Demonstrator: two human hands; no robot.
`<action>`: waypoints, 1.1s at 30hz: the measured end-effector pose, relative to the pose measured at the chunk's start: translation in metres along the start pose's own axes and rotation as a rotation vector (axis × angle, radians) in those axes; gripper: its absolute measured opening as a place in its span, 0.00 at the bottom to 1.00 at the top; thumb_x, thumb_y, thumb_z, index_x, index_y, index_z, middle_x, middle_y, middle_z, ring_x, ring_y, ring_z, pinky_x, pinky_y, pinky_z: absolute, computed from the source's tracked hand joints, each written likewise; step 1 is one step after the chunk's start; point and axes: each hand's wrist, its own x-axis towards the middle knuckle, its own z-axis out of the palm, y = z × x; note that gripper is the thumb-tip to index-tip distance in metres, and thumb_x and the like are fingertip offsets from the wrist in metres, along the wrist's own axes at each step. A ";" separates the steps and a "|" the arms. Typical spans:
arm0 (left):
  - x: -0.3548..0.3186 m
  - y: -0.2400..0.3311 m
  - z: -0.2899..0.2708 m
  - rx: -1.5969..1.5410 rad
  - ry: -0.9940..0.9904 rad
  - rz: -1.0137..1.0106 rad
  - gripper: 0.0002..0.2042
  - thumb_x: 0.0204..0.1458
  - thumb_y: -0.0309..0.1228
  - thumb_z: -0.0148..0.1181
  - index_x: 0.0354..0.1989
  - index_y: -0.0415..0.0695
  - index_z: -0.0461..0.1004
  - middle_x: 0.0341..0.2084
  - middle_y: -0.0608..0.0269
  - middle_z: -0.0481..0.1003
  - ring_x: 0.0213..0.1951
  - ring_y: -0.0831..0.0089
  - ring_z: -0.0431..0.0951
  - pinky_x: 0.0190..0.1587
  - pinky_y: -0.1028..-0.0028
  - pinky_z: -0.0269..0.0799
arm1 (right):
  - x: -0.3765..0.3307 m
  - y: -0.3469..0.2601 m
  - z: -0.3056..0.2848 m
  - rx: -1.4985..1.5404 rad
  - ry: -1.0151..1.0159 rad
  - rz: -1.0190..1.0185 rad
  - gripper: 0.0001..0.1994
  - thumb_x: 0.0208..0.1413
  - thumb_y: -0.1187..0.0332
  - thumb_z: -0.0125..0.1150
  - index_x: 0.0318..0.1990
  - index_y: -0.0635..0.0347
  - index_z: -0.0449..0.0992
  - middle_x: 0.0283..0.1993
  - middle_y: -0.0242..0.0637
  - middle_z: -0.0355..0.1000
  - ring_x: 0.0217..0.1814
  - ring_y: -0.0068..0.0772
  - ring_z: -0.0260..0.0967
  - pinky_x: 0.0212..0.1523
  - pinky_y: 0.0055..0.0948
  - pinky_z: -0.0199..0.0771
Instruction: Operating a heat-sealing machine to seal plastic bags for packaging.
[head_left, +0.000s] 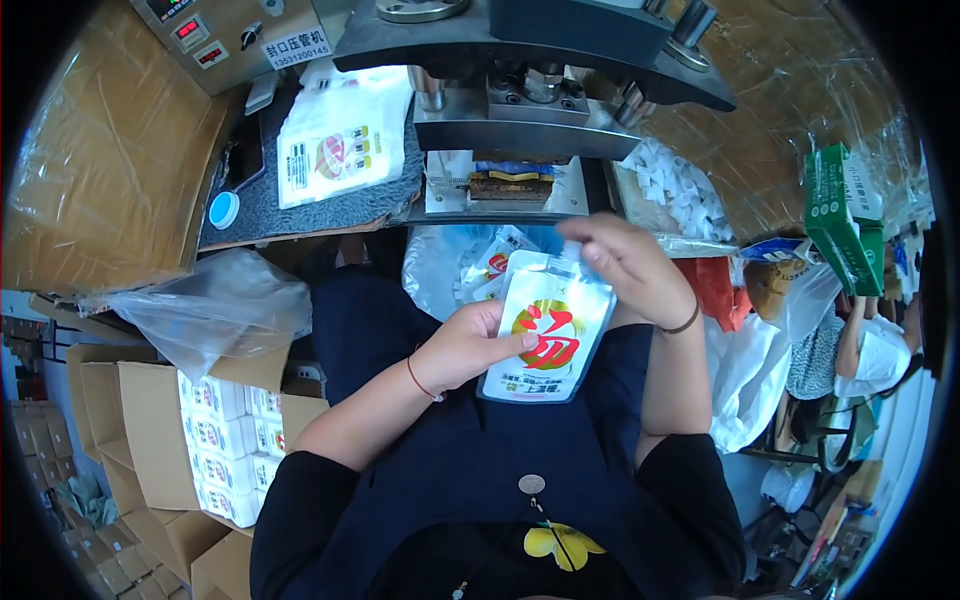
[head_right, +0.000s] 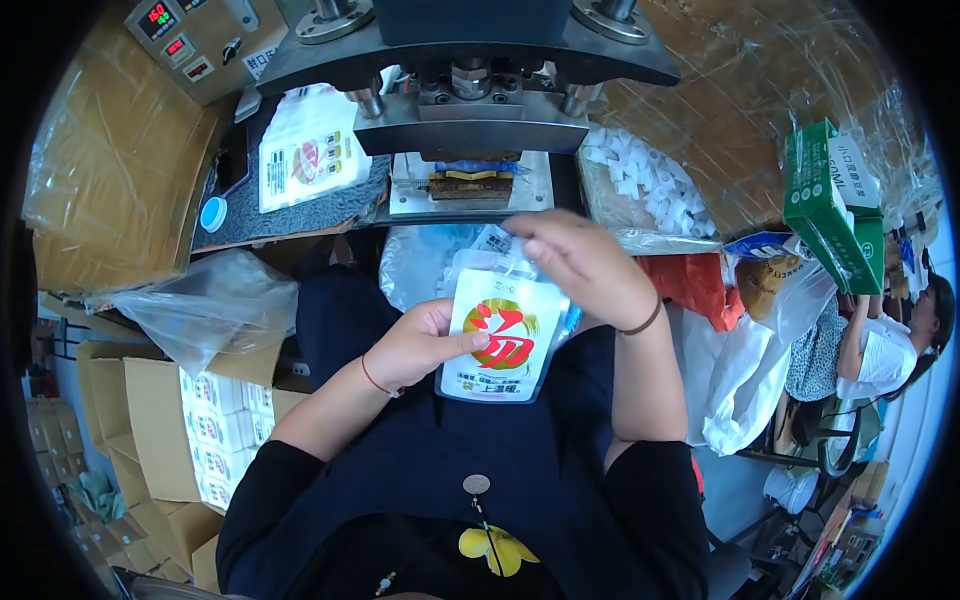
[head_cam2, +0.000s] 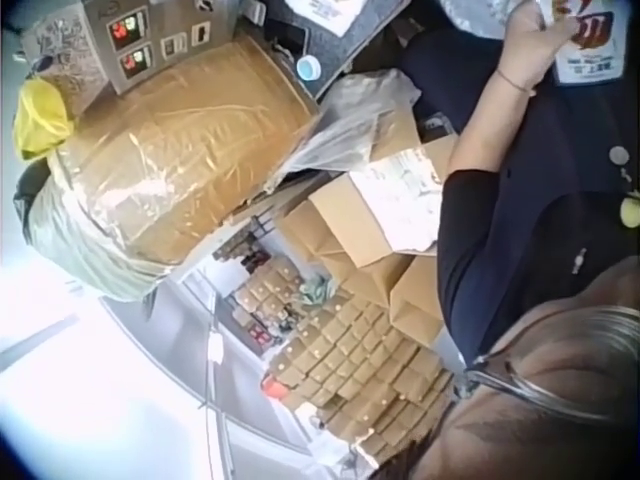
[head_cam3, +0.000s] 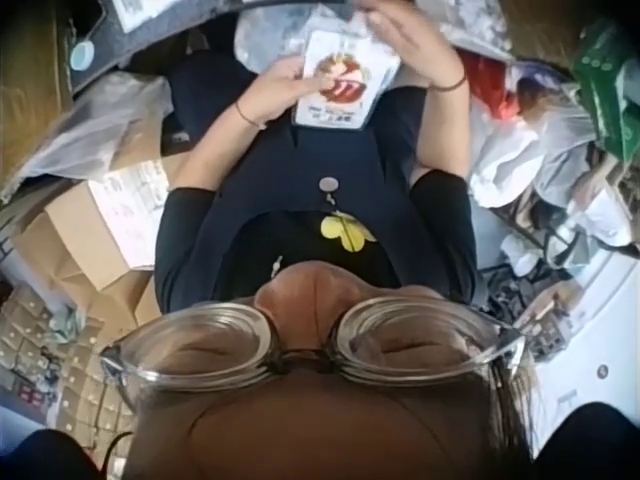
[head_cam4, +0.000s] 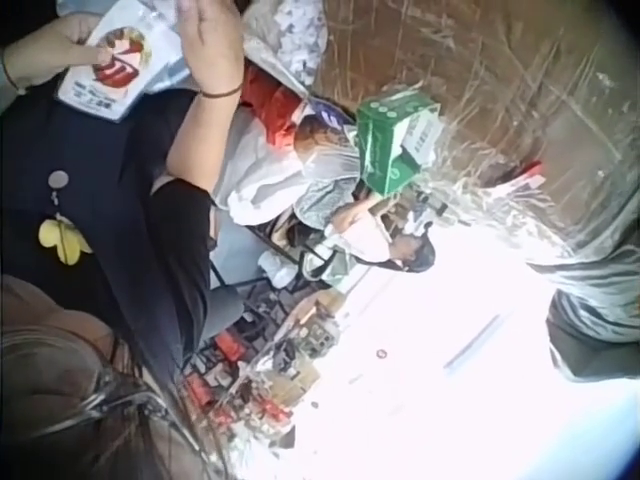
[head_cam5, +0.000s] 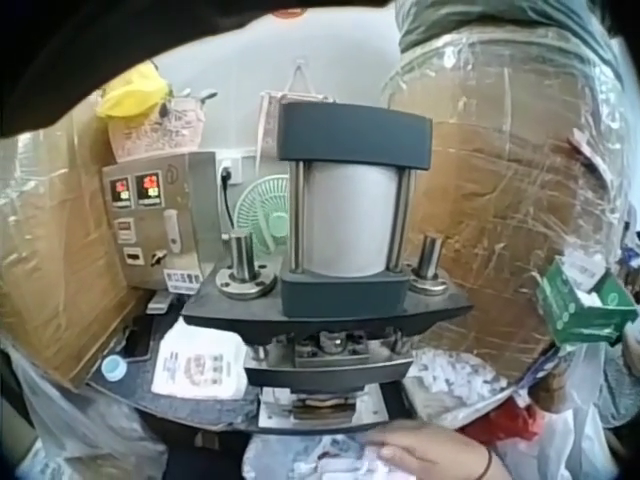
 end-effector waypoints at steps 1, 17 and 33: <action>0.000 0.001 -0.001 -0.034 -0.015 0.022 0.14 0.61 0.28 0.60 0.52 0.35 0.75 0.45 0.57 0.80 0.46 0.75 0.80 0.52 0.71 0.76 | 0.000 0.006 -0.005 -0.218 0.147 0.077 0.11 0.66 0.65 0.52 0.46 0.62 0.77 0.43 0.46 0.74 0.44 0.42 0.75 0.45 0.35 0.74; 0.046 0.066 -0.046 -0.036 0.275 0.210 0.18 0.53 0.23 0.66 0.51 0.35 0.69 0.42 0.53 0.78 0.41 0.71 0.81 0.46 0.66 0.80 | -0.010 0.101 -0.030 -0.666 0.435 0.383 0.14 0.56 0.69 0.61 0.49 0.60 0.75 0.44 0.51 0.72 0.48 0.56 0.71 0.49 0.44 0.73; -0.049 0.058 -0.139 1.822 0.867 0.668 0.14 0.48 0.25 0.57 0.45 0.45 0.77 0.42 0.50 0.77 0.43 0.53 0.79 0.46 0.56 0.73 | -0.082 -0.034 -0.063 -0.492 1.136 0.224 0.12 0.63 0.66 0.52 0.50 0.62 0.71 0.47 0.45 0.71 0.49 0.47 0.70 0.52 0.39 0.67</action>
